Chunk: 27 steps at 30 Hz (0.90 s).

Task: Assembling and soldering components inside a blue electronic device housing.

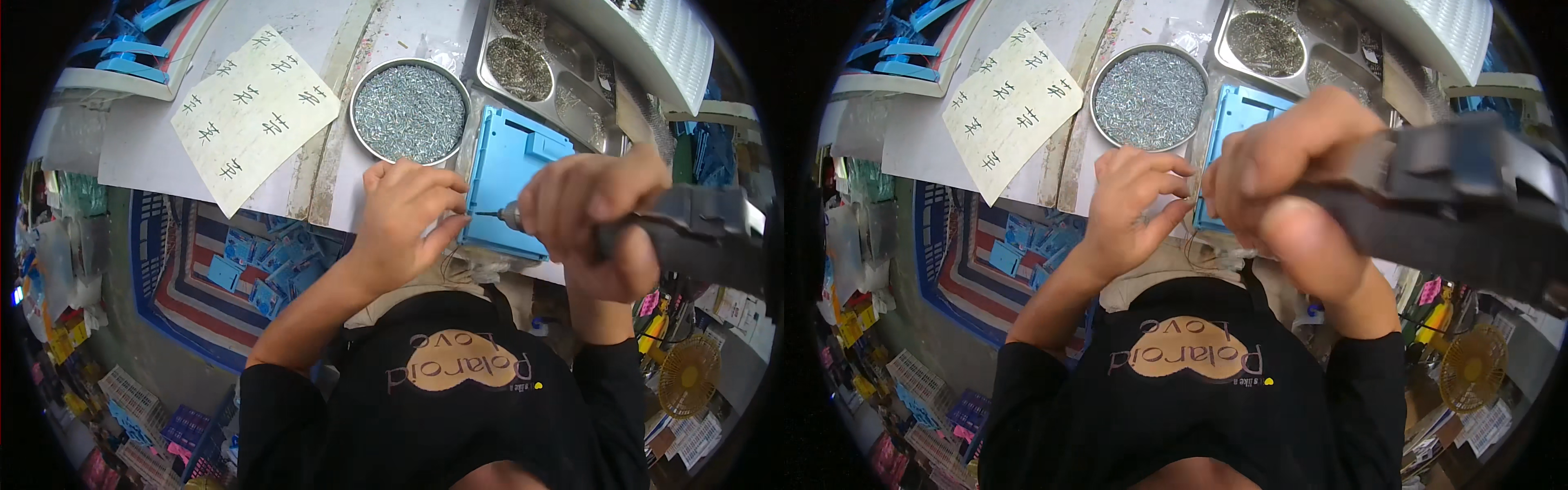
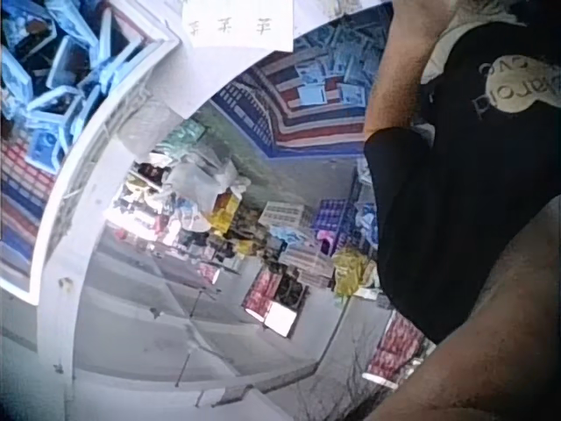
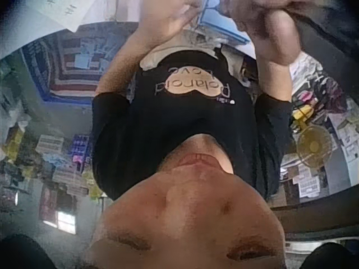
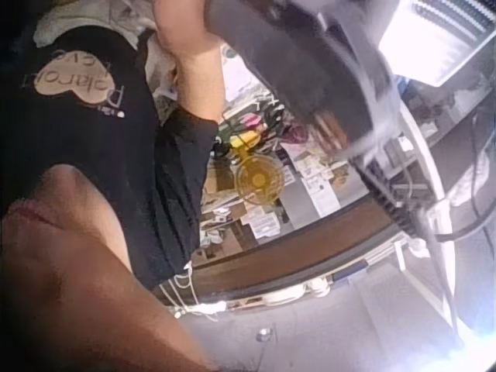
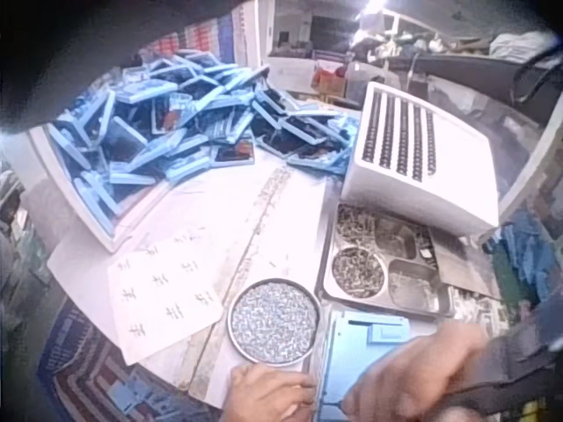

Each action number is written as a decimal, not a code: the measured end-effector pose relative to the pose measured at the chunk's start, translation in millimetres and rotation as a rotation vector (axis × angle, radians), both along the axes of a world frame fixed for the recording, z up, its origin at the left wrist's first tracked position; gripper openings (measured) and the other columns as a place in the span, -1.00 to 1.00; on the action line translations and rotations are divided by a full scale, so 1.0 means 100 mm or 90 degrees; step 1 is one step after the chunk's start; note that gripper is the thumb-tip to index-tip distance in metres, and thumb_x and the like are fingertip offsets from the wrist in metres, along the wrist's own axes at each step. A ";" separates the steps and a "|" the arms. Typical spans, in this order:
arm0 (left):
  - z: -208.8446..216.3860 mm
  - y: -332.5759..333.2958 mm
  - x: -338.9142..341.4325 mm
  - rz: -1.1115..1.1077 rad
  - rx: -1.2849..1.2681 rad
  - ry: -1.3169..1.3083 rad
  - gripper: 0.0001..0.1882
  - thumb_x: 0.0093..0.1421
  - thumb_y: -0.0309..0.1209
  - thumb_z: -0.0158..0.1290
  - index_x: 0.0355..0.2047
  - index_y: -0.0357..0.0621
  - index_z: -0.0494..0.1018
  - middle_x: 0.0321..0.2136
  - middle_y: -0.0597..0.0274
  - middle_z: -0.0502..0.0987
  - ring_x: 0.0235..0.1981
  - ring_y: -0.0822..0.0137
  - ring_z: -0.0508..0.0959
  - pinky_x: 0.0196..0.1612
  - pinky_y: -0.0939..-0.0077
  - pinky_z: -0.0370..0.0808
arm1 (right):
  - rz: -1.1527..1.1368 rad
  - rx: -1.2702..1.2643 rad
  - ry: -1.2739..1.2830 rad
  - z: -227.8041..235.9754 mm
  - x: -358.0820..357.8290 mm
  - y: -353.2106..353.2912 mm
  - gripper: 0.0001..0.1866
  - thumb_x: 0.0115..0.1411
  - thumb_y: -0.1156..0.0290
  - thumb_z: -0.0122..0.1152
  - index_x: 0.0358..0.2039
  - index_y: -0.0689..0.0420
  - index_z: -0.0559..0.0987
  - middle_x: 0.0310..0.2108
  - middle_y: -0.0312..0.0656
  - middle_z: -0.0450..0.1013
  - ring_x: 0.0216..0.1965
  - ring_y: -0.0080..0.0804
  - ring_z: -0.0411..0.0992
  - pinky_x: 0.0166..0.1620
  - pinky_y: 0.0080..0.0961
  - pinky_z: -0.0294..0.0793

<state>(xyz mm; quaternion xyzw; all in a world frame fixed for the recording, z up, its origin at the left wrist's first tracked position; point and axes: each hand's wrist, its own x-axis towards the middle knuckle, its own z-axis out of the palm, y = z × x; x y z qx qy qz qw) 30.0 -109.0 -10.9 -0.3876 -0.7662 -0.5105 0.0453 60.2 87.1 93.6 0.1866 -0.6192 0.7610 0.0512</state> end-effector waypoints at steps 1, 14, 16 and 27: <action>-0.01 0.01 0.04 0.003 0.017 0.007 -0.78 0.03 -0.45 0.31 -0.29 0.05 0.58 -0.15 0.43 0.61 -0.19 0.29 0.49 0.00 0.23 0.18 | 0.012 -0.061 -0.012 0.07 0.03 -0.01 -0.69 0.34 0.13 0.22 -0.25 0.07 0.37 -0.67 -0.38 0.30 -0.66 -0.52 0.33 -0.48 -0.47 0.42; 0.00 0.01 0.18 0.014 0.067 0.054 -0.76 -0.07 -0.49 0.36 -0.35 0.00 0.59 -0.24 0.43 0.63 -0.29 0.33 0.49 -0.10 0.27 0.15 | -0.016 -0.006 0.000 0.13 0.22 -0.09 -0.68 0.33 0.07 0.23 -0.25 0.01 0.37 -0.69 -0.40 0.32 -0.69 -0.53 0.35 -0.43 -0.44 0.47; 0.00 0.00 0.20 0.025 0.069 0.070 -0.75 -0.08 -0.47 0.37 -0.37 0.02 0.57 -0.26 0.46 0.63 -0.30 0.35 0.49 -0.11 0.25 0.13 | -0.026 -0.010 -0.011 0.11 0.24 -0.12 -0.68 0.33 0.07 0.23 -0.26 0.01 0.37 -0.69 -0.40 0.32 -0.69 -0.53 0.35 -0.43 -0.44 0.47; -0.02 -0.03 0.30 0.064 0.029 0.139 -0.78 -0.06 -0.43 0.35 -0.38 -0.01 0.57 -0.25 0.49 0.61 -0.27 0.37 0.51 -0.07 0.20 0.12 | -0.060 -0.019 -0.021 0.09 0.33 -0.21 -0.67 0.33 0.06 0.25 -0.28 0.01 0.36 -0.68 -0.39 0.31 -0.69 -0.52 0.32 -0.43 -0.44 0.43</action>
